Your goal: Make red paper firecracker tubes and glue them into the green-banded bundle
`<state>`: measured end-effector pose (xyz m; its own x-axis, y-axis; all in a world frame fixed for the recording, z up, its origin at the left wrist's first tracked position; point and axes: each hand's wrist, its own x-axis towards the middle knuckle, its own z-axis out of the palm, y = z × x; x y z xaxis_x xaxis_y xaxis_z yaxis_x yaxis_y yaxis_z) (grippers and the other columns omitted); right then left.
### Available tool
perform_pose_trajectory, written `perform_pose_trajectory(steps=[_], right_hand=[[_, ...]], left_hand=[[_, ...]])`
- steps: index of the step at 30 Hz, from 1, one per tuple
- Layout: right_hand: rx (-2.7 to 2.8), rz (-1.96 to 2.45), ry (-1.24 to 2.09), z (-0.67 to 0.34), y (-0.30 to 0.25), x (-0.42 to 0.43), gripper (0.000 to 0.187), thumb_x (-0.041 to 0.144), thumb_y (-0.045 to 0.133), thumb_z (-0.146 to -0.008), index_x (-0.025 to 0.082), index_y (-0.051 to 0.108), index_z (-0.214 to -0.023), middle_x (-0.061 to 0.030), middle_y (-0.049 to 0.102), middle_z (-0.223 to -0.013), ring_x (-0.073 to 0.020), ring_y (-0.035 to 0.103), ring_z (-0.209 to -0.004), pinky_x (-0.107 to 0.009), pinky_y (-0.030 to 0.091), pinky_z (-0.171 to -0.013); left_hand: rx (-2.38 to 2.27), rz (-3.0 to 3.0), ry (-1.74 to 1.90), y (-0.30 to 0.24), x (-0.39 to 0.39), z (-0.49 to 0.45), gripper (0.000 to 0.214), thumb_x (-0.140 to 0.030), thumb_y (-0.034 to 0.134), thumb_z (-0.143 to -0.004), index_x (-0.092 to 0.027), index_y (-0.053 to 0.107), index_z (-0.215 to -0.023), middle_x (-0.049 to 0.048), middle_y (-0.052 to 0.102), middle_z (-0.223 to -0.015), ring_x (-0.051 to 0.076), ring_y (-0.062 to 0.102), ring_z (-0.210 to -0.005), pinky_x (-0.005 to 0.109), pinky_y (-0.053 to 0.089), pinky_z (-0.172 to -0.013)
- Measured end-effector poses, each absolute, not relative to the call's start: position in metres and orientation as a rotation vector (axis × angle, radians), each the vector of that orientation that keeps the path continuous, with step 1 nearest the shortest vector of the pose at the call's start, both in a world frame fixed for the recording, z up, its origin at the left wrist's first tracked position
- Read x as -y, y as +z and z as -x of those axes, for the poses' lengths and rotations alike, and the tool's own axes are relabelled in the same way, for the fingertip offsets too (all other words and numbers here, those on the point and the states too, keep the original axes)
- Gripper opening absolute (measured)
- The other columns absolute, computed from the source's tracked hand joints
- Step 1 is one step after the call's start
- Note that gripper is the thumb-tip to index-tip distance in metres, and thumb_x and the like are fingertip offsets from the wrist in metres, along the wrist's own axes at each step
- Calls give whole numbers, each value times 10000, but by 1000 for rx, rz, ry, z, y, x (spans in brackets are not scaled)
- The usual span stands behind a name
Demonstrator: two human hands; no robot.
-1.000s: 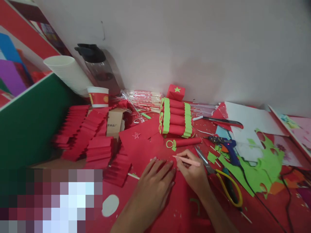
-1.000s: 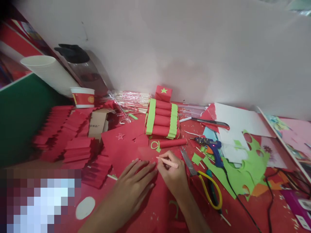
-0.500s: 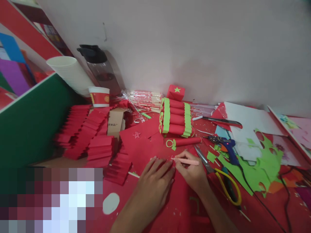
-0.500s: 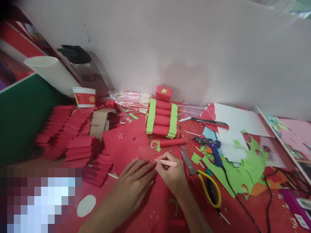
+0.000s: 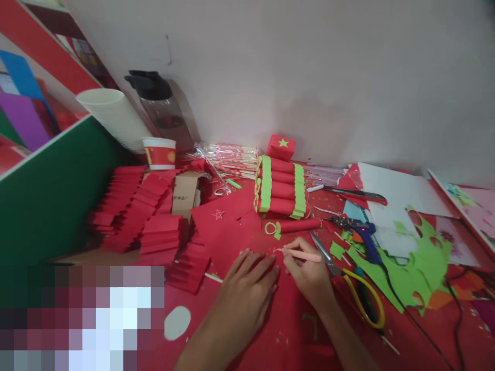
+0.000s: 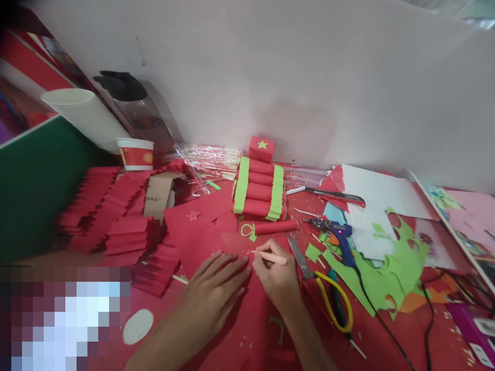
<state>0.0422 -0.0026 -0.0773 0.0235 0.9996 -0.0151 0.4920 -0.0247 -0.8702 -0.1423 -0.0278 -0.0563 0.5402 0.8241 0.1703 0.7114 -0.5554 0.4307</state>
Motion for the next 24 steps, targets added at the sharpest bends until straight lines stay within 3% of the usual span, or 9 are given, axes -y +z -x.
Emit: perform_pose_trajectory(steps=[11, 19, 24], right_hand=[[1607, 1581, 949, -39, -71, 1, 185, 366, 600, -885, 189, 648, -855, -20, 673, -687, -163, 634, -615, -240, 480, -570], [1563, 1598, 949, -41, -75, 2, 115, 251, 600, -842, 201, 574, -743, 20, 605, -611, -132, 574, -527, -220, 434, -507], [1515, 1578, 988, -41, -75, 3, 119, 287, 603, -857, 199, 588, -779, 9, 623, -639, -144, 602, -552, -228, 473, -524]], left_hand=[[-1271, -2449, 507, -54, 27, 142, 313, -244, 474, -953, -261, 643, -1215, 21, 654, -1270, 229, 550, -1177, 491, 382, -1114], [-1277, -2433, 496, -55, 26, 142, 310, -246, 470, -954, -275, 643, -1209, 10, 660, -1261, 235, 556, -1177, 504, 385, -1107], [-1271, -2436, 502, -55, 27, 142, 314, -243, 471, -955, -270, 639, -1219, 19, 659, -1259, 230, 551, -1177, 494, 374, -1116]])
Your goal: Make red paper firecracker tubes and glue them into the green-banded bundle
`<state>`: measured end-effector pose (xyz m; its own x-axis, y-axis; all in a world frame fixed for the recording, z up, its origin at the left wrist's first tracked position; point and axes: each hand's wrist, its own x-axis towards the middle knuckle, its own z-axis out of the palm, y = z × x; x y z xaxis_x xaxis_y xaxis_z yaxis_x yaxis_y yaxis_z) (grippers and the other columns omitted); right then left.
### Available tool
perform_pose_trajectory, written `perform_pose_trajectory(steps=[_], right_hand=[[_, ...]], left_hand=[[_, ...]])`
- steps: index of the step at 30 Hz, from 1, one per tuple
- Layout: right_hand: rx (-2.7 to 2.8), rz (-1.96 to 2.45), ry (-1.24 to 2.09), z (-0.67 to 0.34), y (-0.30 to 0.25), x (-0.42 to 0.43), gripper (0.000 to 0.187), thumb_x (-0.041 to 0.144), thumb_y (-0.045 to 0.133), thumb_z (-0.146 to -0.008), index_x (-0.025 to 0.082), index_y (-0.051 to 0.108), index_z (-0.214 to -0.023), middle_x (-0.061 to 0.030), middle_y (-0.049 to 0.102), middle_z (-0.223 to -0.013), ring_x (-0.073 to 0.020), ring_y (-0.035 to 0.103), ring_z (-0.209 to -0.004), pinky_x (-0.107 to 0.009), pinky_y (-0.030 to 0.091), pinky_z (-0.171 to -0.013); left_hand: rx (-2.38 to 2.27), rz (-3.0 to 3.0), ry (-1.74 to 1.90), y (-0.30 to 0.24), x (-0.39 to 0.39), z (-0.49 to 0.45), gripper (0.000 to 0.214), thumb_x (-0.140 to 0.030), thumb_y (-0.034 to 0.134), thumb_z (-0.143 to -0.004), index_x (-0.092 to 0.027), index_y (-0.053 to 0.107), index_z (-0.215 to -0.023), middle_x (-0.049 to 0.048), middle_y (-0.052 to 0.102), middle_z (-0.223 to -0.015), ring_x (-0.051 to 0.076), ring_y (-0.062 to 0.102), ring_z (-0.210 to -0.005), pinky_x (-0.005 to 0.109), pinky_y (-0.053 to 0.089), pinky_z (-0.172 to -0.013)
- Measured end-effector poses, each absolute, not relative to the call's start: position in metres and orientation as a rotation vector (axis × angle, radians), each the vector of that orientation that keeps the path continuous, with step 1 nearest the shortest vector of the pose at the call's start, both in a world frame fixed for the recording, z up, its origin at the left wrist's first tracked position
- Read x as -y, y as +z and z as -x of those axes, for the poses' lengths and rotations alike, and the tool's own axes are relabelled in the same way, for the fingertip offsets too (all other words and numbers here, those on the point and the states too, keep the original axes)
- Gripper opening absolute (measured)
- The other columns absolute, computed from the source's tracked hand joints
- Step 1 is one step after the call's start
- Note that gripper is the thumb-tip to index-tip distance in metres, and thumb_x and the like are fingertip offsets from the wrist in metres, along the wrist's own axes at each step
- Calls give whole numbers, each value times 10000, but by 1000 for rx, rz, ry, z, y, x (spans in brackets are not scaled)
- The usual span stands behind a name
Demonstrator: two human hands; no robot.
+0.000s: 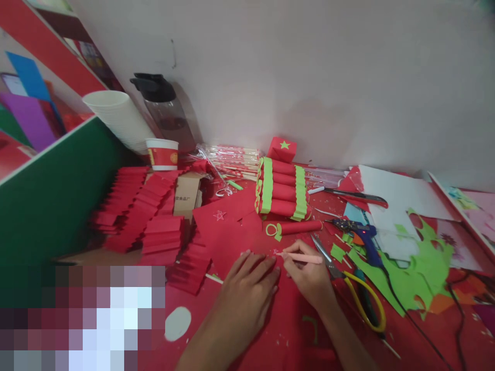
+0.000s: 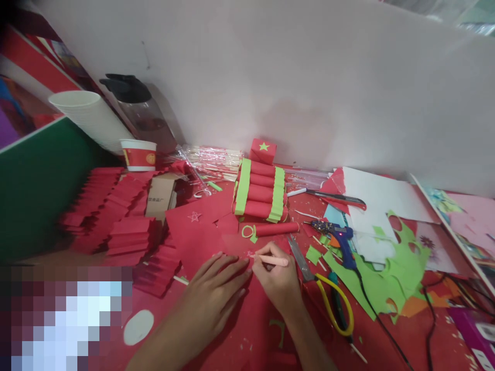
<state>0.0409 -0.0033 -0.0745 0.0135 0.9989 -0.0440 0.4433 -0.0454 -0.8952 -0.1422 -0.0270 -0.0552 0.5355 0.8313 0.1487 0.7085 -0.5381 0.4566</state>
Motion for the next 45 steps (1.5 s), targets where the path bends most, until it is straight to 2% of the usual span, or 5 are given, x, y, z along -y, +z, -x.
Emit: perform_pose_trajectory(steps=[8, 20, 29, 37, 45], right_hand=[[1502, 1569, 994, -41, -78, 2, 213, 405, 604, -886, 195, 631, -869, -54, 701, -775, -191, 684, -679, -264, 548, -604], [1532, 1604, 980, -43, -77, 2, 116, 289, 624, -823, 200, 580, -763, 9, 622, -625, -146, 609, -532, -226, 470, -499], [1342, 1547, 1049, -44, -70, 2, 225, 415, 613, -866, 191, 590, -855, -17, 656, -702, -155, 638, -541, -243, 508, -508], [1440, 1498, 1060, -42, -71, 3, 252, 442, 602, -876, 193, 622, -848, -42, 692, -766, -175, 663, -650, -256, 542, -581], [1208, 1392, 1128, -45, -59, 0, 270, 448, 642, -854, 194, 554, -879, -2, 653, -736, -117, 599, -507, -220, 473, -469]], left_hand=[[-1272, -2447, 514, -54, 26, 142, 306, -250, 475, -954, -260, 647, -1208, 37, 654, -1260, 229, 549, -1178, 484, 380, -1112], [-1269, -2427, 506, -54, 27, 143, 314, -251, 478, -952, -280, 643, -1219, 23, 656, -1258, 220, 553, -1180, 479, 374, -1118], [-1280, -2435, 521, -54, 26, 143, 294, -232, 471, -955, -282, 656, -1177, 14, 661, -1254, 211, 571, -1154, 469, 394, -1098], [-1302, -2474, 573, -53, 22, 146, 308, -130, 508, -882, -258, 675, -1107, 41, 677, -1186, 204, 597, -1091, 406, 447, -1014], [-1597, -2347, 520, -62, 14, 156, 358, -57, 413, -886, -208, 639, -1120, 76, 648, -1031, 195, 594, -892, 321, 490, -775]])
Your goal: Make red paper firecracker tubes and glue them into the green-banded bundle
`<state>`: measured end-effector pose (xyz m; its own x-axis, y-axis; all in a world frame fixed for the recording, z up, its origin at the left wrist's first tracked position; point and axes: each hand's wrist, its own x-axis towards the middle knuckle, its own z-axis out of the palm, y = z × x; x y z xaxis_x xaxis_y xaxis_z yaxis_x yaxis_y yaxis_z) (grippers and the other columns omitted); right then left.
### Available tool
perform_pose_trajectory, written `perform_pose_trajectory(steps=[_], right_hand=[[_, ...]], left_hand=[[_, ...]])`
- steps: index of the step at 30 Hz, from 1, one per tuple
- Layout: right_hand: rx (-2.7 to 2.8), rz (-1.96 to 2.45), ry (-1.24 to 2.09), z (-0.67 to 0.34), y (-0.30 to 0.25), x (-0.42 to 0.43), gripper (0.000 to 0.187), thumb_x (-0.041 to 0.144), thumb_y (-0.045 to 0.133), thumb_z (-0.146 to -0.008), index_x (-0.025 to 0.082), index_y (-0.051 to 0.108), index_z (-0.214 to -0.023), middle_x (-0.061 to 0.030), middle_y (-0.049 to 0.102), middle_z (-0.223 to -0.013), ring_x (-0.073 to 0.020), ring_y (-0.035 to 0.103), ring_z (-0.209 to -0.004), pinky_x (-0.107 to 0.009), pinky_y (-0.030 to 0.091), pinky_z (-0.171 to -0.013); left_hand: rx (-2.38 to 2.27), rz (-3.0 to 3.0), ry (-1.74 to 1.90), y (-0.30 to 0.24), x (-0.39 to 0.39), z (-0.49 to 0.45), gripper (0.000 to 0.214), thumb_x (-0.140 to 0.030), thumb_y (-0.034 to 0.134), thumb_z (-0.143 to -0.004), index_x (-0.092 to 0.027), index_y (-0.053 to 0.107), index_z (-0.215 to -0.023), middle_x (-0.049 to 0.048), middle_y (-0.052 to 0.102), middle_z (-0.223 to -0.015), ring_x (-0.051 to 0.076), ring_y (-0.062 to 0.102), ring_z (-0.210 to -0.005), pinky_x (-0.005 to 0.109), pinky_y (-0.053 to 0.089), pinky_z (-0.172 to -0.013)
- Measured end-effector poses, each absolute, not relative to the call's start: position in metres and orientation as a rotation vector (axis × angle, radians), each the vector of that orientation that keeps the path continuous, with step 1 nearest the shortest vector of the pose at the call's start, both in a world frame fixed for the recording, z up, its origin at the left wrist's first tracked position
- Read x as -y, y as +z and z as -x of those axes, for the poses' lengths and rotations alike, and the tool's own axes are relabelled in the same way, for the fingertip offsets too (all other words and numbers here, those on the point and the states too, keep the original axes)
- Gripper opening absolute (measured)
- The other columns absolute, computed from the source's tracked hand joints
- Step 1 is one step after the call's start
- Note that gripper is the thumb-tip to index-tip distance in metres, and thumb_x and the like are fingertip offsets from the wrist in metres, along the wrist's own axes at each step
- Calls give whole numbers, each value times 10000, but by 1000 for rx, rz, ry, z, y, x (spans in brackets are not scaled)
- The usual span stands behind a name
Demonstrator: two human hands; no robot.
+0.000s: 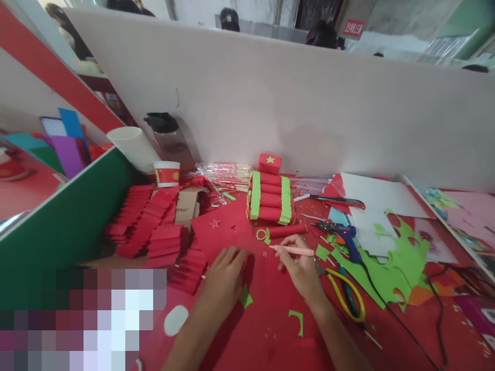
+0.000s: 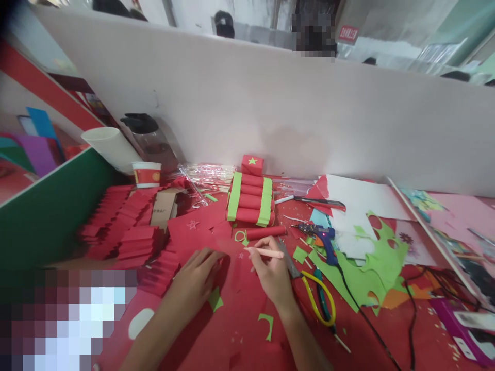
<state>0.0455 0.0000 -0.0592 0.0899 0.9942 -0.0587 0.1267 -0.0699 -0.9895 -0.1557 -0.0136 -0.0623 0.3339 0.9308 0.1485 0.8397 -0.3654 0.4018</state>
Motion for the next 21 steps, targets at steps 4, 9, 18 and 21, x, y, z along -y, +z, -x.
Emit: perform_pose_trajectory(steps=[4, 9, 18, 21], right_hand=[[1136, 1329, 1112, -50, -56, 0, 260, 433, 651, -853, 195, 550, -882, 16, 627, -703, -101, 558, -471, -209, 443, -441], [1125, 1324, 1087, -54, -54, 0, 284, 448, 677, -829, 185, 576, -861, 8, 613, -722, -91, 533, -455, -204, 405, -404], [1134, 1257, 1155, -59, -53, 0, 221, 401, 634, -861, 182, 607, -858, -23, 659, -718, -115, 564, -547, -210, 456, -468], [1156, 1241, 1202, -58, -53, 2, 212, 395, 638, -865, 194, 573, -845, -11, 654, -692, -116, 564, -556, -198, 451, -468]], left_hand=[[-1649, -2319, 607, -68, 11, 157, 293, -101, 405, -922, -205, 641, -1062, 74, 639, -998, 198, 580, -887, 321, 479, -771], [-1766, -2266, 524, -64, 10, 159, 196, -182, 453, -933, -184, 643, -981, 78, 649, -954, 226, 572, -878, 359, 465, -788], [-1754, -2086, 615, -65, 8, 157, 258, -289, 418, -975, -205, 648, -1056, 73, 653, -996, 204, 641, -884, 307, 481, -766], [-1579, -2008, 775, -59, 11, 153, 267, -278, 401, -981, -227, 633, -1104, 60, 639, -1044, 161, 664, -858, 254, 505, -730]])
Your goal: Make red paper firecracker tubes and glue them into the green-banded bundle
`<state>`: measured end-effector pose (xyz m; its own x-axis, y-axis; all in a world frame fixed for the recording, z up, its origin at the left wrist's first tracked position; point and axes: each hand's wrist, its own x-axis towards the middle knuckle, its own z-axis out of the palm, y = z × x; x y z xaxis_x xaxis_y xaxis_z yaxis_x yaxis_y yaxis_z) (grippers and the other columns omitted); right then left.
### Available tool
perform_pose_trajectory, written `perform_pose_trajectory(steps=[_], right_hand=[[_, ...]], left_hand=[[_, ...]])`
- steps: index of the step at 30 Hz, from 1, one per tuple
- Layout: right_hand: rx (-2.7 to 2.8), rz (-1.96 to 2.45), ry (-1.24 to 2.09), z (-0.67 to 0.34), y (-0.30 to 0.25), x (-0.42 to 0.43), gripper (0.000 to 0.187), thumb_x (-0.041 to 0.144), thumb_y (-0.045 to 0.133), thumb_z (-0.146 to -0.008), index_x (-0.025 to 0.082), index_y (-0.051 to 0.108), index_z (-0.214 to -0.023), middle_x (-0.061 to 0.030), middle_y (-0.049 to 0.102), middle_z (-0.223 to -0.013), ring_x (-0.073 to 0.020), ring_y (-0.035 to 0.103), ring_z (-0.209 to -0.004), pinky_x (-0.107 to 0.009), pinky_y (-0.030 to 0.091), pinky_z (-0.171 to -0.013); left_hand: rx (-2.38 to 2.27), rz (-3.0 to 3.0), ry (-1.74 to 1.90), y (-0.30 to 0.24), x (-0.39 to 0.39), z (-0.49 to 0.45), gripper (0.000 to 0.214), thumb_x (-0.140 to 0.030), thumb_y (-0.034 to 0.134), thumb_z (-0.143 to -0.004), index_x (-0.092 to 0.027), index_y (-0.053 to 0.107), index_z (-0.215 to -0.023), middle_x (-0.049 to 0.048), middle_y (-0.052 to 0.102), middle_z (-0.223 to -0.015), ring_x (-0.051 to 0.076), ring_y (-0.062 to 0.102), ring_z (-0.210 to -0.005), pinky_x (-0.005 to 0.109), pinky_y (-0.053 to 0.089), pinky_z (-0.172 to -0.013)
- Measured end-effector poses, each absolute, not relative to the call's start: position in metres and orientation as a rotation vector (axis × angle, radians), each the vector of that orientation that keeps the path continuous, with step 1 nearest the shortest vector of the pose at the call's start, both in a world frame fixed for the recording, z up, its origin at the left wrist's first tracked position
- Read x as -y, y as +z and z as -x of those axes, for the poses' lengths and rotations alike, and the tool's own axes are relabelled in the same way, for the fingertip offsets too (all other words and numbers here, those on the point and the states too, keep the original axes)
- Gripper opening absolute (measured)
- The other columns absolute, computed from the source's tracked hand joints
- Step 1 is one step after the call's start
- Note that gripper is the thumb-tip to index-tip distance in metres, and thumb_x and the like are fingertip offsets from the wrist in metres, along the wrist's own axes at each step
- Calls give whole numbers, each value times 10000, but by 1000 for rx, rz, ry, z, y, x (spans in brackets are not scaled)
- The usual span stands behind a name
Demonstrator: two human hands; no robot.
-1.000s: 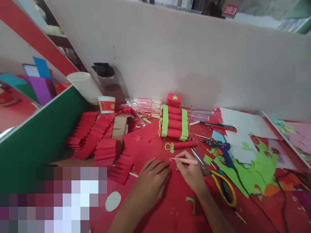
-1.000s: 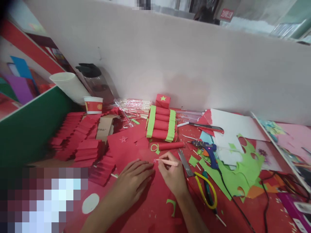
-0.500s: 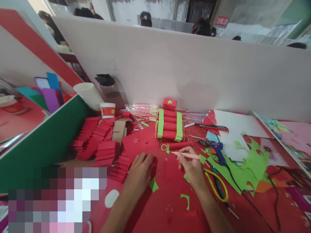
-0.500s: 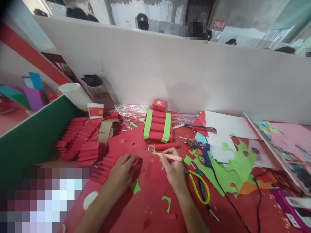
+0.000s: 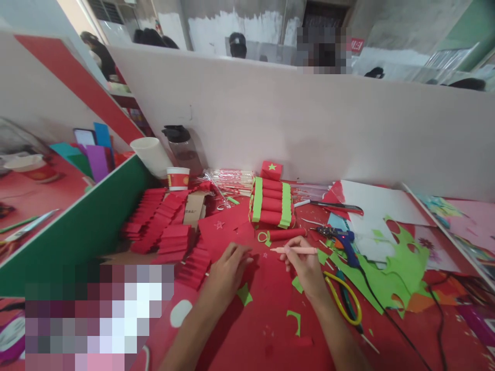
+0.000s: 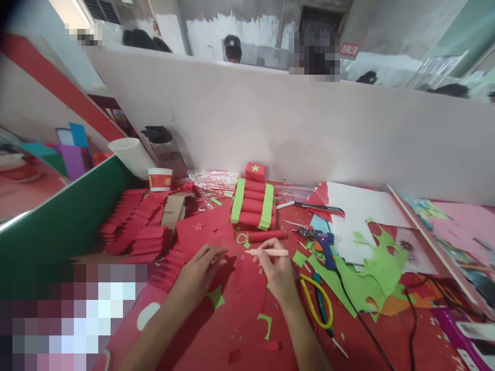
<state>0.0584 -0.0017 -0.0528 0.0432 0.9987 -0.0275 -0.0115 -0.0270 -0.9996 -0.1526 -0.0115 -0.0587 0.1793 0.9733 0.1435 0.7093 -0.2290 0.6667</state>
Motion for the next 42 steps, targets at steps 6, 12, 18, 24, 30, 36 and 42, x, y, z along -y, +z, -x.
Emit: perform_pose_trajectory(steps=[6, 12, 18, 24, 30, 36, 42], right_hand=[[1211, 1223, 1264, -58, -54, 4, 234, 398, 670, -852, 187, 568, -846, 4, 648, -662, -93, 531, -494, -185, 399, -431], [1187, 1149, 1341, -57, -53, 6, 252, 426, 656, -864, 184, 586, -851, -17, 667, -686, -111, 568, -560, -195, 439, -470], [1260, 1179, 1333, -55, -49, 7, 287, 458, 661, -849, 176, 612, -830, -22, 667, -681, -103, 540, -514, -194, 382, -428], [1428, 1194, 1348, -54, -48, 8, 296, 463, 671, -847, 169, 667, -879, 3, 624, -635, -91, 482, -482, -209, 334, -442], [1512, 1079, 1474, -47, -63, 9, 330, 543, 576, -896, 215, 561, -926, 26, 568, -705, -108, 511, -521, -220, 379, -461], [1561, 1104, 1409, -49, -64, 8, 356, 582, 483, -932, 226, 487, -950, 41, 539, -678, -101, 486, -506, -203, 358, -442], [1432, 1166, 1178, -62, -60, -2, 377, 566, 522, -899, 207, 506, -1012, 3, 611, -750, -119, 528, -551, -208, 378, -449]], left_hand=[[-1355, -1822, 981, -47, 14, 146, 219, -253, 471, -947, -203, 641, -1077, 66, 652, -1016, 169, 653, -915, 280, 530, -823], [-1313, -1651, 1052, -44, 14, 142, 184, -273, 559, -901, -187, 643, -1040, 55, 680, -974, 180, 650, -919, 312, 521, -850], [-1275, -1626, 1064, -43, 14, 140, 168, -275, 577, -886, -179, 650, -1003, 46, 681, -951, 173, 639, -885, 306, 507, -831], [-1179, -1589, 1081, -47, 16, 135, 184, -311, 559, -909, -171, 648, -989, 53, 666, -963, 173, 635, -905, 296, 499, -833], [-1148, -1733, 1000, -54, 17, 130, 275, -342, 528, -939, -200, 665, -1130, 67, 663, -1033, 181, 613, -943, 302, 465, -862], [-1227, -1927, 922, -52, 18, 130, 336, -381, 415, -981, -187, 689, -984, 75, 629, -927, 193, 590, -887, 316, 462, -834], [-1548, -2027, 963, -62, 11, 136, 343, -327, 319, -997, -171, 607, -894, 88, 558, -974, 166, 573, -727, 302, 473, -712]])
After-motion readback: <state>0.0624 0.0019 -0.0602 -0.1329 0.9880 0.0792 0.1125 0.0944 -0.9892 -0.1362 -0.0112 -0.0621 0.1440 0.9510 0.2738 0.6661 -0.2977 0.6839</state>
